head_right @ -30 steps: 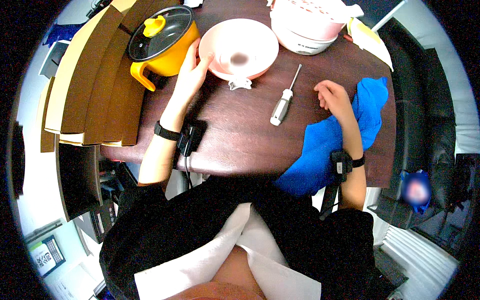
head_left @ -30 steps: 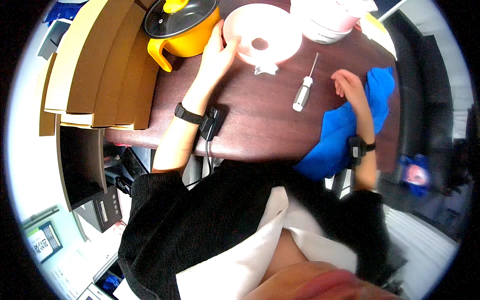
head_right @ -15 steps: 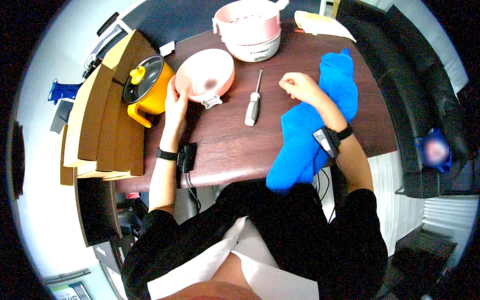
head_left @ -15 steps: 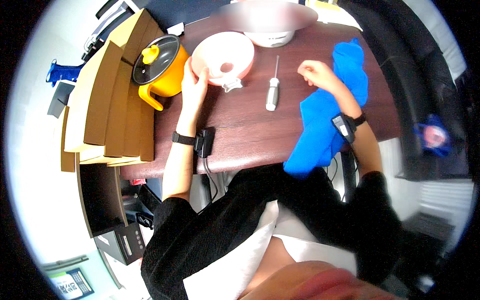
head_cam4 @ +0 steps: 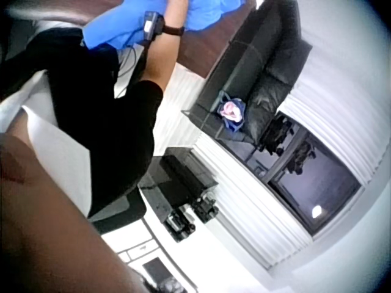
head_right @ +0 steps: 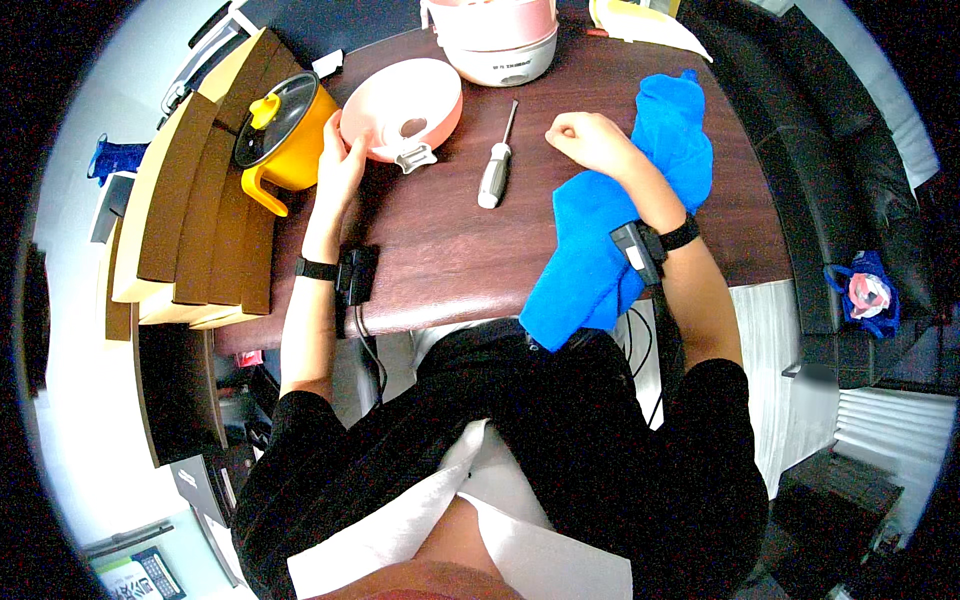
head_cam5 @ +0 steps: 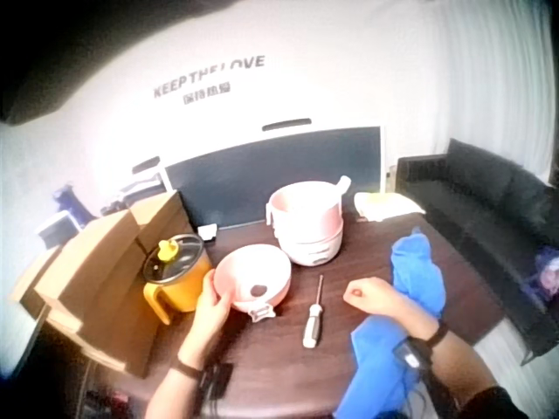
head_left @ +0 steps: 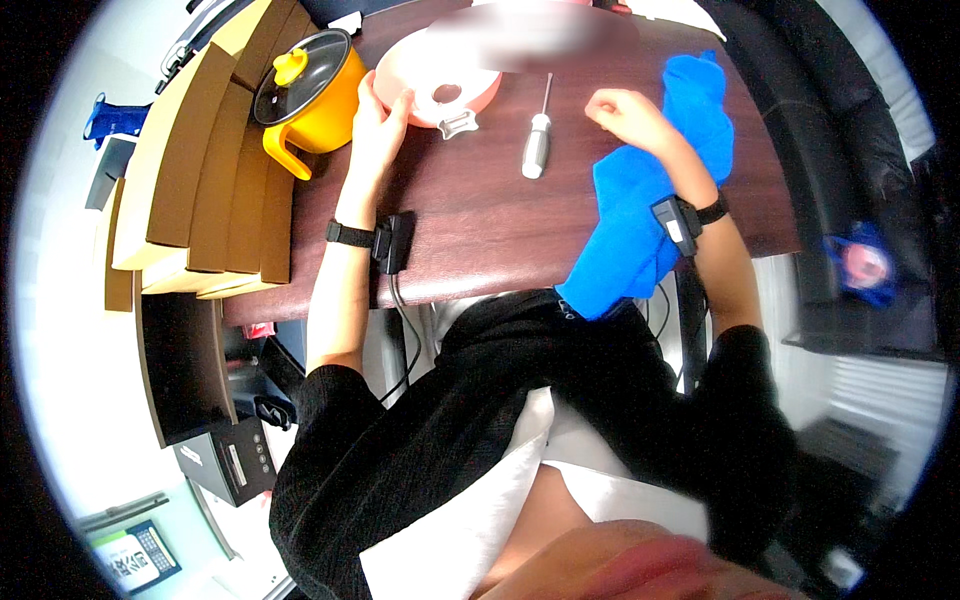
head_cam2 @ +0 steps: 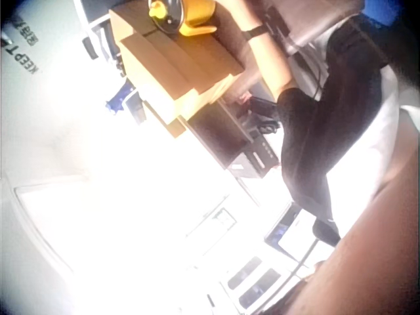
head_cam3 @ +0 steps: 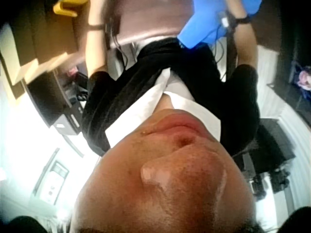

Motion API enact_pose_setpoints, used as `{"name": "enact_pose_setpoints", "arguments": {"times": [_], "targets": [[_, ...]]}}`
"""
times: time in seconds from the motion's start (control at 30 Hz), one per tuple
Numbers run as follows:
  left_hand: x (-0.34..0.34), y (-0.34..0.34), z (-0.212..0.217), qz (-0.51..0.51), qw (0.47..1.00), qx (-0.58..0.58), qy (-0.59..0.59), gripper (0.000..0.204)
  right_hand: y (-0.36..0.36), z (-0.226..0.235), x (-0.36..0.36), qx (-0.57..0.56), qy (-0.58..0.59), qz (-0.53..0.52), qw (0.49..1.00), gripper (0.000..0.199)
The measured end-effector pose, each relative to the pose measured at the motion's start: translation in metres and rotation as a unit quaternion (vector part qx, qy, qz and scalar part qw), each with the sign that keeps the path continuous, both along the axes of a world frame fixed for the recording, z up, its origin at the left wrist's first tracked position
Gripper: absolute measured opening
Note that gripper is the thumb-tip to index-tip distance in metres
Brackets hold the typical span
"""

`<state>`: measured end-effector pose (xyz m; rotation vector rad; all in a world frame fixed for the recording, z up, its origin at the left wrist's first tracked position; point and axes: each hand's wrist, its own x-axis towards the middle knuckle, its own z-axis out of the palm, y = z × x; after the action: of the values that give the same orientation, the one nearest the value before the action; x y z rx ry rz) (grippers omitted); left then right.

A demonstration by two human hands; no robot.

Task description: The person uses a screwdriver to tighten screws inside a pink plastic bowl component. They then place a perforated pink insert into the bowl and fit a white lid on top.

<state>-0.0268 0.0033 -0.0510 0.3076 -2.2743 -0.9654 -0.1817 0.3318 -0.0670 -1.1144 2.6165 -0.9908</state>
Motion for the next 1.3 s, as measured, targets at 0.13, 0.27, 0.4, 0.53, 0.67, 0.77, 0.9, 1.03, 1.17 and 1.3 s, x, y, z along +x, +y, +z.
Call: {"name": "enact_pose_setpoints", "arguments": {"times": [0.13,0.27,0.4,0.53,0.67,0.77,0.9,1.03,1.17,1.3], "targets": [[0.001,0.003,-0.001,-0.014,0.999,0.043,-0.01,0.082,-0.001,-0.002,-0.004,0.007,-0.019,0.013,1.0,0.028],[0.011,0.017,0.011,-0.026,0.993,-0.114,-0.026,0.103,-0.001,0.008,-0.005,-0.039,-0.119,0.007,0.992,0.022],[0.014,0.02,0.012,-0.035,0.973,-0.218,-0.065,0.092,-0.008,0.042,-0.017,-0.095,0.172,-0.017,0.98,0.032],[0.014,0.014,0.013,-0.023,0.978,-0.201,-0.042,0.075,-0.035,0.084,-0.041,-0.12,0.481,-0.046,0.867,0.056],[0.008,0.01,0.011,0.004,0.985,-0.171,0.005,0.068,-0.059,0.108,-0.062,-0.038,0.56,-0.023,0.827,0.056],[0.006,0.012,0.014,-0.005,0.987,-0.157,0.012,0.068,-0.067,0.107,-0.087,0.055,0.467,0.013,0.882,0.046],[0.012,0.012,0.018,0.036,0.983,-0.177,0.02,0.069,-0.075,0.107,-0.069,0.017,0.391,0.017,0.92,0.023],[0.017,0.017,0.027,0.017,0.983,-0.159,0.092,0.065,-0.067,0.099,-0.034,-0.077,0.503,0.039,0.86,0.016],[0.018,0.031,0.029,-0.187,0.936,0.228,0.195,0.092,-0.071,0.093,0.016,-0.14,0.484,0.102,0.857,0.014],[0.02,0.028,0.034,-0.239,0.872,0.381,0.193,0.096,-0.08,0.079,0.048,-0.105,0.524,0.17,0.828,0.011]]}}
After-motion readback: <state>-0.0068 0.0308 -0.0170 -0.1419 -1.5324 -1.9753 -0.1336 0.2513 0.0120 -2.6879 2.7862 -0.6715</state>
